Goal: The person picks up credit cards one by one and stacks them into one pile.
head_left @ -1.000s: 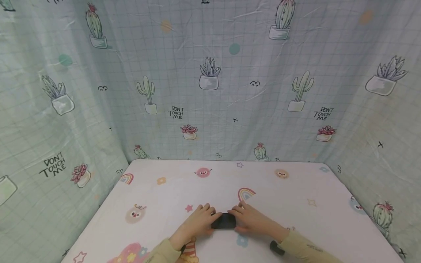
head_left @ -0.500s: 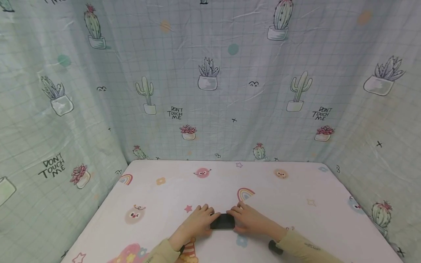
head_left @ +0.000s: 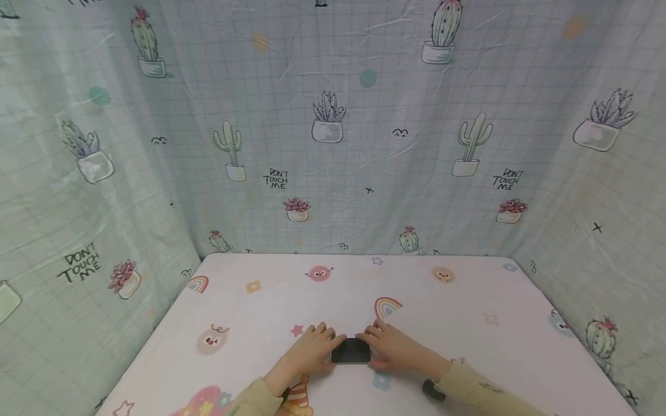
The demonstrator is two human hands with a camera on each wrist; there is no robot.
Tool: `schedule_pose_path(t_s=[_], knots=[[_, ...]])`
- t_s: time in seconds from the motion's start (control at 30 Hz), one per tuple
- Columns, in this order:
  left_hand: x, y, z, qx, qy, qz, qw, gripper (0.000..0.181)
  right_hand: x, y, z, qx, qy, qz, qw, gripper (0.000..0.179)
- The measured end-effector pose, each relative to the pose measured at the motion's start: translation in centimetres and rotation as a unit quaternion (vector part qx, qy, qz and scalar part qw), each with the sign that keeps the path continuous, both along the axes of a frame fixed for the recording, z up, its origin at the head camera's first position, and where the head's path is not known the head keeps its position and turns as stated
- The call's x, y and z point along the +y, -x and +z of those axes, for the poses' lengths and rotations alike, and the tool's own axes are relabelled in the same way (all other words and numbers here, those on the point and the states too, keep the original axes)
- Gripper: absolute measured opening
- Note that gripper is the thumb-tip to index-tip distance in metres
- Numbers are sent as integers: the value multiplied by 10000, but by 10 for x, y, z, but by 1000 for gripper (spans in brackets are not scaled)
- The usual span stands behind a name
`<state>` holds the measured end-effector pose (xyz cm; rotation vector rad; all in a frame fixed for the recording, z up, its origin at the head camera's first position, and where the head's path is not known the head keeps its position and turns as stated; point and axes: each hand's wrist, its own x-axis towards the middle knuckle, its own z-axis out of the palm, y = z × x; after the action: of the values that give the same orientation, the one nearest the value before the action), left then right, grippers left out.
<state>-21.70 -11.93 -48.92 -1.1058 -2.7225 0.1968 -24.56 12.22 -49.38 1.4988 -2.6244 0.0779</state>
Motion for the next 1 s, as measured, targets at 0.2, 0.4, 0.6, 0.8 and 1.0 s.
schedule_pose_path(t_s=[0.2,0.4,0.6,0.8,1.0], knots=[[0,-2,2,-70,-29,37,10000,57,-3,0,-2,-67,-115,-84,9999,57],[-1,-4,4,43,16,163,9999,60,-2,-3,0,-48,-142,-307,9994,60],[-4,-4,3,-145,89,424,9990,62,0,-4,1,-204,-250,-495,9983,61],[-4,-5,5,-143,42,338,9993,61,0,-4,0,-197,-114,-374,9990,58],[-3,-5,4,-65,30,229,9997,60,0,-3,-4,-121,-7,-236,9996,57]])
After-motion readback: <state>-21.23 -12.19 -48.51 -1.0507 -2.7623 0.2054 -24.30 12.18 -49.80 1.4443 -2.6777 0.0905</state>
